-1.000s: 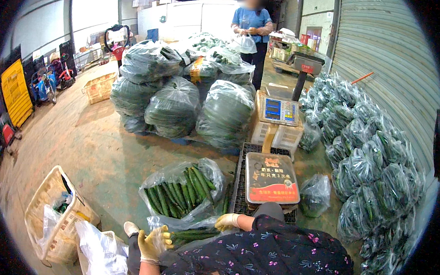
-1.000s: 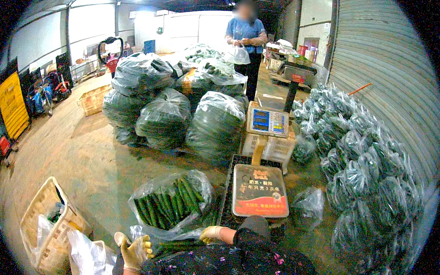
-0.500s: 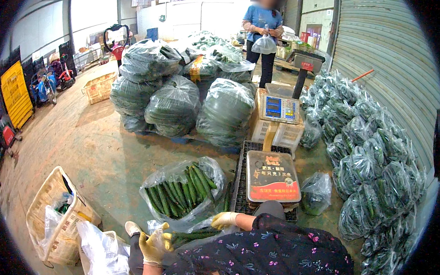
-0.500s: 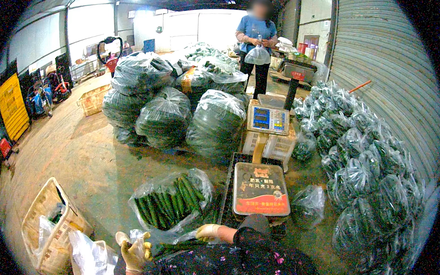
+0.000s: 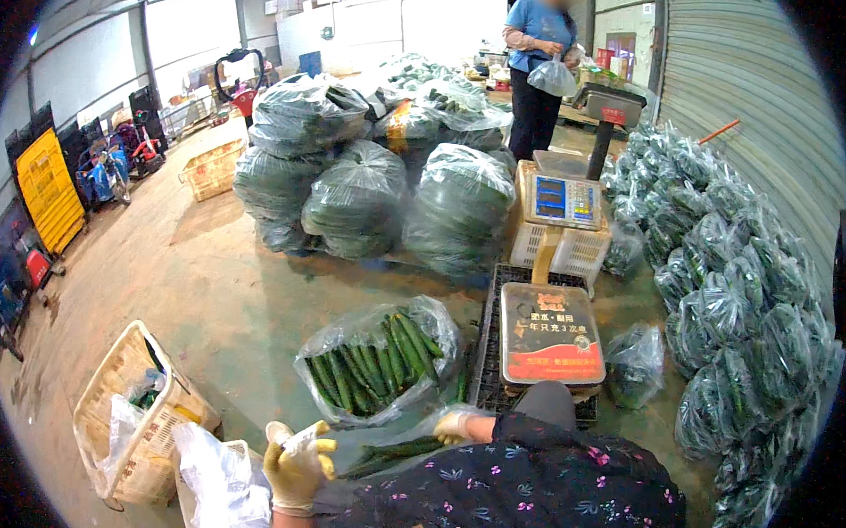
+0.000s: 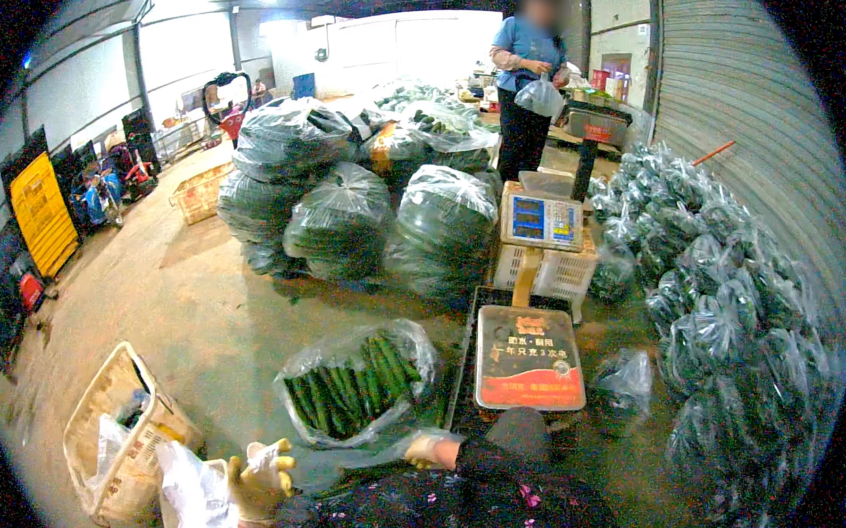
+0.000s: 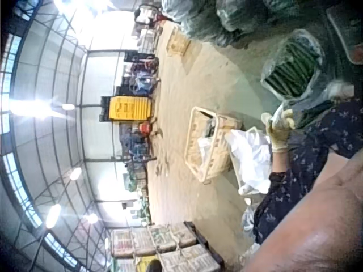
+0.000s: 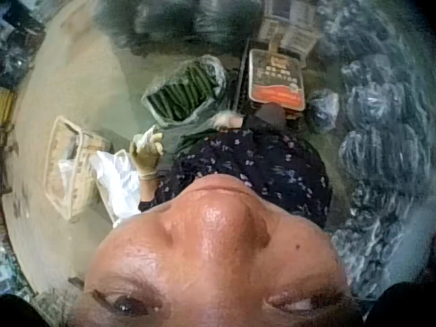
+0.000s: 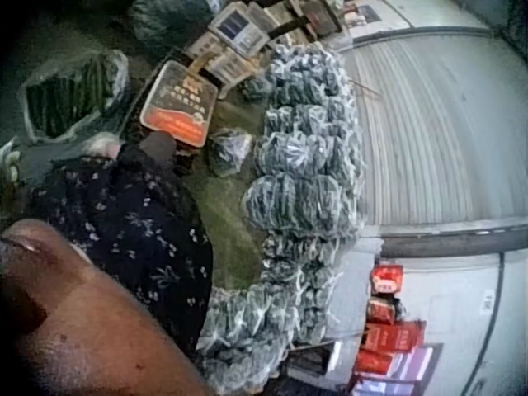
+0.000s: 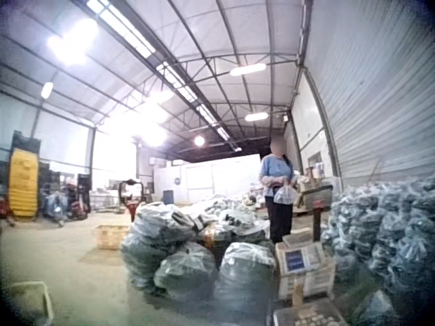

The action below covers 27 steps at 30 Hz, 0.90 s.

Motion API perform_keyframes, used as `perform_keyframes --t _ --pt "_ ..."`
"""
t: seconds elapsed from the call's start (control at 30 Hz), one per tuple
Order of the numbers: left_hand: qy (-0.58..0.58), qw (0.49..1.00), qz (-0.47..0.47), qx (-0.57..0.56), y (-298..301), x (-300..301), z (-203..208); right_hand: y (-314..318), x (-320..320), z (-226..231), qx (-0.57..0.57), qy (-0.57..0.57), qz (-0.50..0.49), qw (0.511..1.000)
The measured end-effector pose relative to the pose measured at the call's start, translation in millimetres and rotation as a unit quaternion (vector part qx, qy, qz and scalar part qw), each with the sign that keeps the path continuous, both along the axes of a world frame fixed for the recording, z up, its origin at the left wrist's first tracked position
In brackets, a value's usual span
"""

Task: The person sorts and packs cucumbers from a large bag into smaller plastic bags by hand while seated in a warehouse environment.

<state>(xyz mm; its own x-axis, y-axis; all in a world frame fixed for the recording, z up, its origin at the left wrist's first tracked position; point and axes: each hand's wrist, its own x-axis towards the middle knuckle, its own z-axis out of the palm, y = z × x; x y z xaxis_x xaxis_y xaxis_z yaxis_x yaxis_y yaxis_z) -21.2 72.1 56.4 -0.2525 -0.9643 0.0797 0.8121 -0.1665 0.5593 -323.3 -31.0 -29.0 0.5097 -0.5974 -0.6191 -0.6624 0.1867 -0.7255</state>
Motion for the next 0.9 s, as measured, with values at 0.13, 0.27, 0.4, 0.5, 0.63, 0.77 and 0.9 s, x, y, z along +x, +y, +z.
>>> perform_keyframes --t 0.13,0.27,0.4,0.5,0.63,0.77,0.9 --pt "0.077 0.995 -0.014 0.058 -4.0 9.3 0.4 -15.0 -56.1 -34.4 -0.052 0.126 -0.117 0.984" --pt "0.027 0.998 -0.007 0.061 -6.9 10.7 1.4 -13.3 -71.0 -46.8 -0.299 0.244 -0.141 0.912" --pt "0.021 0.999 -0.005 0.044 -1.9 17.0 -0.9 -15.1 -76.5 -8.0 -0.399 0.204 -0.16 0.88" --pt "0.01 0.999 0.004 0.039 0.6 23.9 -5.4 -11.7 -77.8 18.6 -0.403 0.232 -0.106 0.879" --pt "0.007 1.0 -0.001 0.025 0.2 25.6 -1.5 -0.6 -62.0 33.4 -0.545 0.146 -0.074 0.822" --pt "-0.076 0.997 0.018 -0.013 -1.4 27.3 9.6 10.0 -42.8 69.2 -0.471 0.176 -0.013 0.864" --pt "-0.068 0.997 0.04 -0.002 -4.5 28.2 12.5 16.9 -44.2 84.4 -0.465 0.18 -0.009 0.867"
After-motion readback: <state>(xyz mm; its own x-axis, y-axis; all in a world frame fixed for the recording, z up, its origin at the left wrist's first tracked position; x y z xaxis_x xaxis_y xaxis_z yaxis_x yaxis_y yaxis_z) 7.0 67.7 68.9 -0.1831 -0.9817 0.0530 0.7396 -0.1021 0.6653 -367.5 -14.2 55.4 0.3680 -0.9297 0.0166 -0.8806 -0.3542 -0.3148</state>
